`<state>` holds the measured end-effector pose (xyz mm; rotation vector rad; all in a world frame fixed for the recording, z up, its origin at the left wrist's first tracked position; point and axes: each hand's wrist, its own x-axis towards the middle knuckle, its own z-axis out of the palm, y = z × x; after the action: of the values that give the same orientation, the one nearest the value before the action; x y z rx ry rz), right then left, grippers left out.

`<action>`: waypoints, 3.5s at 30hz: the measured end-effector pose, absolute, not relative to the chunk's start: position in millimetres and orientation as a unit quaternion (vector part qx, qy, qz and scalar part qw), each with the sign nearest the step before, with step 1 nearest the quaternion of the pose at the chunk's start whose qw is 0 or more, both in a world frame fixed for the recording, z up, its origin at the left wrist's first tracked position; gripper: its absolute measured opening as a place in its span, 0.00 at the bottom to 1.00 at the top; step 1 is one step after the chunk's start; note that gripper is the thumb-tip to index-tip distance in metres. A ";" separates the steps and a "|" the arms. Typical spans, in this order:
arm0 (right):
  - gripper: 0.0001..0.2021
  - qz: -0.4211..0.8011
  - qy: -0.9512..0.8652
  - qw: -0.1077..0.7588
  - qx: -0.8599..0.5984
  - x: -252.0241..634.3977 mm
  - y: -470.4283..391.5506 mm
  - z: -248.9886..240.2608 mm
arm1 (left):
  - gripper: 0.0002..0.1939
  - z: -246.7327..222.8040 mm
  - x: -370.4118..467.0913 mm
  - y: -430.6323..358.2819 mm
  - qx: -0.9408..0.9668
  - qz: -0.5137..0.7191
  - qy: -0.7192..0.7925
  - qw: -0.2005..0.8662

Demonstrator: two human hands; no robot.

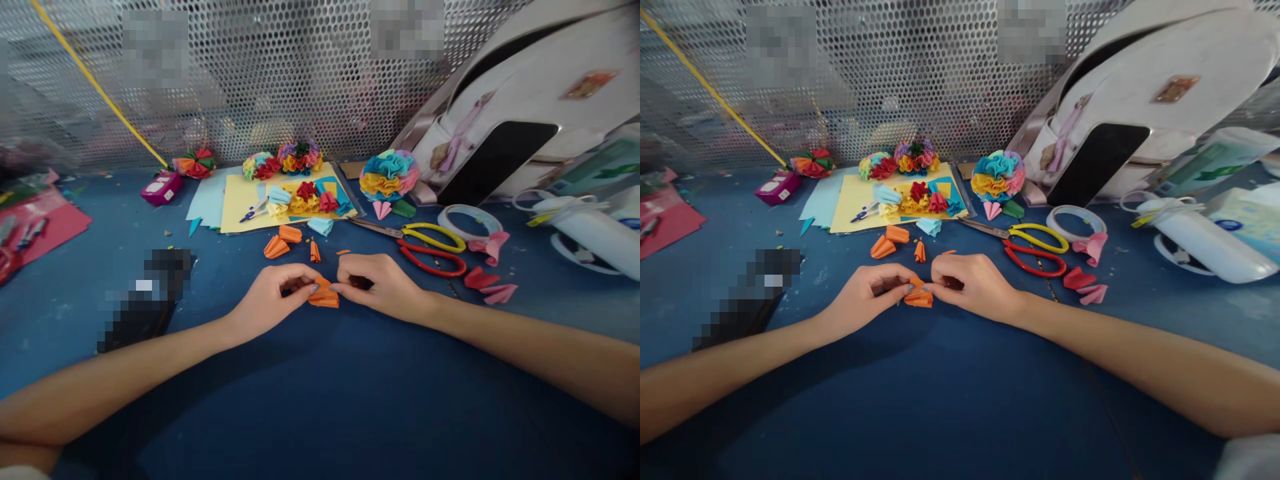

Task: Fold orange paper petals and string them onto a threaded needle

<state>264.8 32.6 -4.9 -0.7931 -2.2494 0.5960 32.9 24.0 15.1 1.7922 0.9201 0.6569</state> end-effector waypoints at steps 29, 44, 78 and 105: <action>0.11 0.194 -0.887 0.318 -0.272 262.4 29.6 -2.3 | 0.09 10.4 37.3 21.5 0.757 0.267 0.385 0.456; 0.04 0.208 -0.857 0.353 -0.314 265.3 29.7 -2.8 | 0.09 11.3 36.3 19.9 0.723 0.302 0.383 0.490; 0.08 0.127 -0.903 0.300 -0.281 263.2 28.0 -7.3 | 0.13 9.2 34.9 21.2 0.705 0.321 0.415 0.477; 0.11 0.080 -0.916 0.323 -0.223 259.8 22.7 -1.2 | 0.18 15.5 33.0 30.6 0.692 0.248 0.358 0.575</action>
<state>259.8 22.7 -1.2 -0.5846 -2.4047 0.2106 33.0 30.6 15.5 1.6215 0.8374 0.5817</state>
